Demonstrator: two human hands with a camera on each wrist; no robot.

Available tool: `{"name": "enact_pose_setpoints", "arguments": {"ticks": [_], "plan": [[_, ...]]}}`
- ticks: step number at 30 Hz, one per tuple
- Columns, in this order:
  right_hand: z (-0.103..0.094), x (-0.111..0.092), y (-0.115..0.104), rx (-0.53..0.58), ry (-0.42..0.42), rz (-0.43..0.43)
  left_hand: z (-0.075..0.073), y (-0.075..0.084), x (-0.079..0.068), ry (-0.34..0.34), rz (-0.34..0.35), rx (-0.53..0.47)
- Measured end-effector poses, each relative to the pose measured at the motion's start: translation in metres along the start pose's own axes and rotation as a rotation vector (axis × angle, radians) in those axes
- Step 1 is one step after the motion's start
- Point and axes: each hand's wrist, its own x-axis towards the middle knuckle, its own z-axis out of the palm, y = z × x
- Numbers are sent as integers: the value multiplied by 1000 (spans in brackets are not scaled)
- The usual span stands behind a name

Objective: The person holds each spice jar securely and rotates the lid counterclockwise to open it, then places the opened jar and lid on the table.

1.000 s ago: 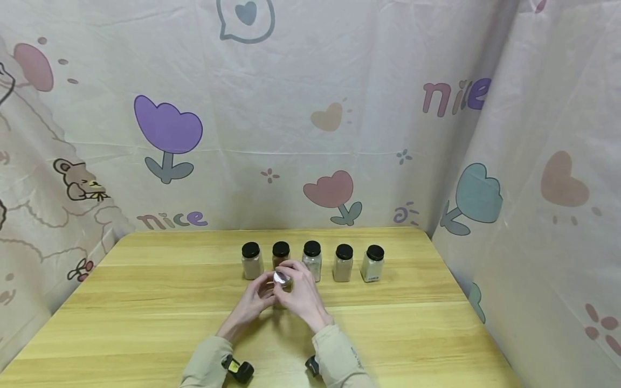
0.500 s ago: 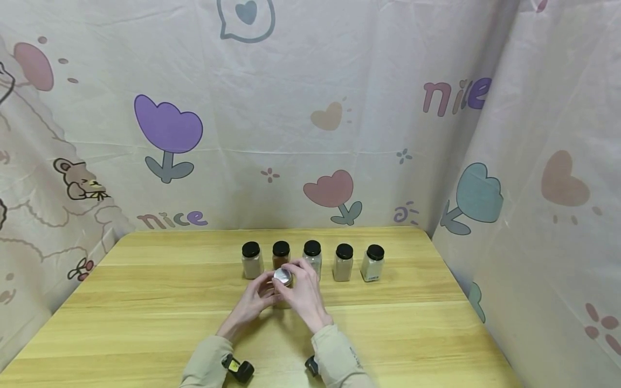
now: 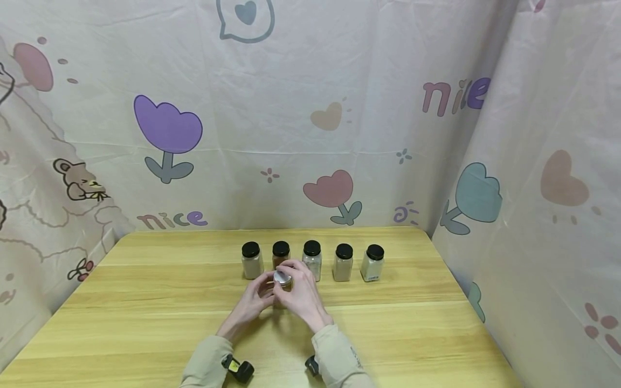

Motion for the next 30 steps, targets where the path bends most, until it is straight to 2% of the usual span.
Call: {"name": "enact_pose_setpoints", "arguments": {"ticks": [7,12,22,30], "plan": [[2,-1,0,-68,70,29,2,0,0,28,-24,18],[3,-2,-1,-75,103,36,3,0,1,30,-41,9],[2,-1,-1,-42,59,4,2,0,2,3,-28,-25],[2,-1,-1,-17,35,0,1,0,1,2,-34,-12]]}}
